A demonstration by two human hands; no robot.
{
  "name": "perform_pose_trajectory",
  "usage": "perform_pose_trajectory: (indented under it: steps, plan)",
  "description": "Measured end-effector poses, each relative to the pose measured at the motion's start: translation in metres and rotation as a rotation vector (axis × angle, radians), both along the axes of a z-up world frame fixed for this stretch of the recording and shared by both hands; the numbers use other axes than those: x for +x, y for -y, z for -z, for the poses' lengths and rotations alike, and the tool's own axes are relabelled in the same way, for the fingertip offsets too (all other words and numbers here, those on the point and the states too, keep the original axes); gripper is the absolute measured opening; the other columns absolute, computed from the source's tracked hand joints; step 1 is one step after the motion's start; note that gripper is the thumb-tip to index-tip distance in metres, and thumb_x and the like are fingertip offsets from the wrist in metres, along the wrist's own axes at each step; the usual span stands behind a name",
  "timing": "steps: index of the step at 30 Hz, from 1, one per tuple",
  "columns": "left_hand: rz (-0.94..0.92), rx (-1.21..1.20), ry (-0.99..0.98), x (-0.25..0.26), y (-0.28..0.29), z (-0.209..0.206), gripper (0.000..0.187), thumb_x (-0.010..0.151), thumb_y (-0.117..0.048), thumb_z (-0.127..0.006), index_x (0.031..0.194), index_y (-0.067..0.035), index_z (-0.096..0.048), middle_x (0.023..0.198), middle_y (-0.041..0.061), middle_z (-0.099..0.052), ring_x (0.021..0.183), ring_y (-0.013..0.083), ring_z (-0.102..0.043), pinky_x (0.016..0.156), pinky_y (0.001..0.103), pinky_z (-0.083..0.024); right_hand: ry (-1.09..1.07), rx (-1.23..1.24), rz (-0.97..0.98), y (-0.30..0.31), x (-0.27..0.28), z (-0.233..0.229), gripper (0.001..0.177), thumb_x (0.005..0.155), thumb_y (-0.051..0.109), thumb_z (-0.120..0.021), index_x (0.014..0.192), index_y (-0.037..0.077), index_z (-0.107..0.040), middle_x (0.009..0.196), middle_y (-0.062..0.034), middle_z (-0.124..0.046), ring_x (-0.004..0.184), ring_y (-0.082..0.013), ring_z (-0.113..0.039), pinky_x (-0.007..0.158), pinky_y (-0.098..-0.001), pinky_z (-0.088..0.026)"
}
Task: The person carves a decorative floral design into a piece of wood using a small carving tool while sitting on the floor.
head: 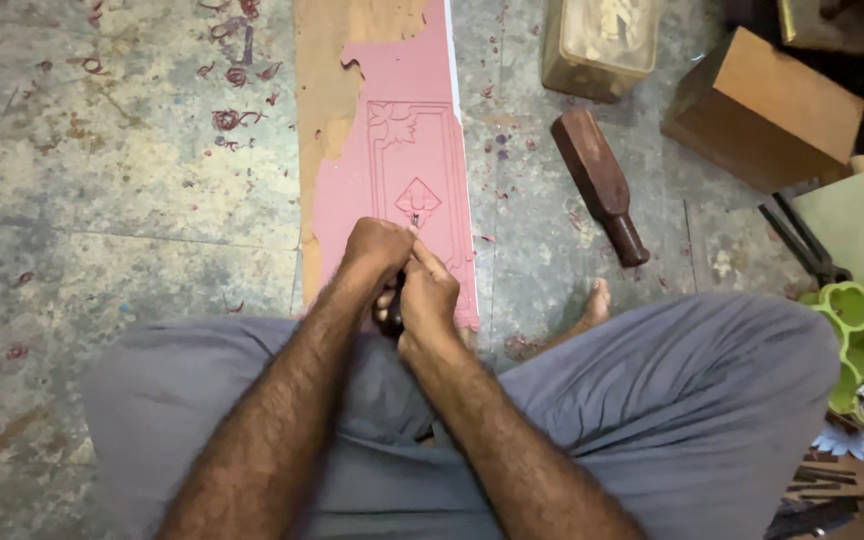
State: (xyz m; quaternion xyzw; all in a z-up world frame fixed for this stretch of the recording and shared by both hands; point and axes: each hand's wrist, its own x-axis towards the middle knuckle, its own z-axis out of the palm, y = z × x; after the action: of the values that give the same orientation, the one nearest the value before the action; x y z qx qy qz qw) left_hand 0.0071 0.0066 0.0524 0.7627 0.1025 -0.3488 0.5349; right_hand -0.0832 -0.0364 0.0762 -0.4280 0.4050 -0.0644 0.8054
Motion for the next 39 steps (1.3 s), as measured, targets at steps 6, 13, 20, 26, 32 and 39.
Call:
perform_pose_trajectory:
  steps: [6, 13, 20, 26, 32, 39]
  plan:
    - [-0.016, 0.046, 0.009, 0.008, 0.005, 0.009, 0.042, 0.095, -0.029, -0.070, 0.070, 0.004, -0.064, 0.056, 0.012, -0.057, 0.043, 0.0201, -0.049, 0.038, 0.041, -0.037, -0.046, -0.015, 0.002, -0.001, 0.013, -0.001, 0.043, 0.099, 0.006, -0.046, 0.138, 0.009, -0.065, 0.059, -0.0039, -0.055, 0.038, -0.0130, -0.048, 0.033, -0.0295, -0.038]
    - [0.033, -0.003, 0.015, 0.014, 0.009, 0.051, 0.029, 0.092, -0.021, -0.068, 0.078, 0.004, -0.074, 0.061, 0.014, -0.066, 0.047, 0.0219, -0.058, 0.043, 0.041, -0.044, -0.072, -0.016, -0.157, 0.021, -0.002, 0.003, 0.039, 0.102, 0.014, -0.045, 0.135, 0.013, -0.067, 0.070, -0.0046, -0.059, 0.049, -0.0141, -0.052, 0.041, -0.0301, -0.045]
    - [0.976, 0.513, 0.895, 0.025, 0.017, 0.103, 0.019, 0.092, -0.016, -0.065, 0.088, -0.001, -0.077, 0.076, 0.015, -0.073, 0.064, 0.0264, -0.071, 0.053, 0.042, -0.053, 0.014, 0.066, -0.299, 0.056, -0.034, 0.018, 0.042, 0.103, 0.018, -0.047, 0.143, 0.011, -0.058, 0.075, -0.0053, -0.062, 0.051, -0.0150, -0.054, 0.043, -0.0291, -0.045]
    - [0.069, 0.023, 0.061, 0.002, 0.012, 0.037, 0.020, 0.091, -0.010, -0.065, 0.083, 0.006, -0.073, 0.073, 0.017, -0.073, 0.061, 0.0260, -0.072, 0.052, 0.037, -0.056, 0.043, 0.198, -0.315, 0.063, -0.031, 0.014, 0.041, 0.102, 0.017, -0.048, 0.142, 0.014, -0.059, 0.077, -0.0034, -0.062, 0.052, -0.0135, -0.052, 0.043, -0.0270, -0.044]
    - [0.492, 0.293, 0.422, 0.016, 0.014, 0.057, 0.028, 0.095, -0.020, -0.062, 0.083, 0.002, -0.075, 0.073, 0.016, -0.072, 0.058, 0.0212, -0.068, 0.055, 0.035, -0.054, 0.070, 0.293, -0.274, 0.059, -0.025, 0.018, 0.040, 0.105, 0.017, -0.047, 0.143, 0.008, -0.057, 0.077, -0.0047, -0.061, 0.052, -0.0146, -0.051, 0.043, -0.0278, -0.043]
    - [0.148, 0.045, 0.209, 0.017, 0.010, 0.047, 0.029, 0.093, -0.019, -0.066, 0.078, 0.005, -0.070, 0.066, 0.014, -0.070, 0.049, 0.0224, -0.062, 0.045, 0.041, -0.048, 0.054, 0.249, -0.118, 0.033, -0.008, 0.021, 0.041, 0.101, 0.016, -0.045, 0.138, 0.021, -0.064, 0.069, -0.0041, -0.056, 0.048, -0.0153, -0.050, 0.040, -0.0302, -0.044]
